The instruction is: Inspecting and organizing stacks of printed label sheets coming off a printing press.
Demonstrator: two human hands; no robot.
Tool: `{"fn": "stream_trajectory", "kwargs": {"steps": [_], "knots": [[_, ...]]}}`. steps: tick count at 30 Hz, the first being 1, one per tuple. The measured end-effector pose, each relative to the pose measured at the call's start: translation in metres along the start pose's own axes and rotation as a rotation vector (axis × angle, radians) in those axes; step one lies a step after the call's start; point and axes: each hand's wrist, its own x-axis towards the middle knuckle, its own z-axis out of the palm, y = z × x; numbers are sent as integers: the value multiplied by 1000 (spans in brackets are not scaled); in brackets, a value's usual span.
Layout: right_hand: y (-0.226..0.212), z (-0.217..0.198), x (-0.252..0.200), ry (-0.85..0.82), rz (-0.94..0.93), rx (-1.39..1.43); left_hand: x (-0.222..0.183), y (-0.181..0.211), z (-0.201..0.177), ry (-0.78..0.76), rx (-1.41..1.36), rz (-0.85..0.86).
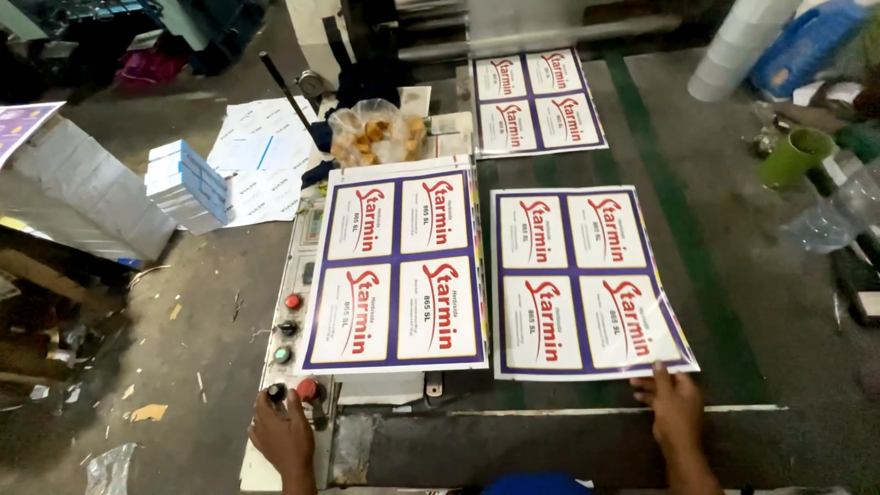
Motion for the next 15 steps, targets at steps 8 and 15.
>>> {"fn": "stream_trajectory", "kwargs": {"steps": [8,15], "knots": [[-10,34,39,-170,-15,58,6,-17,12,78,50,97],[-27,62,67,-155,24,83,4,-8,5,60,35,51]]}}
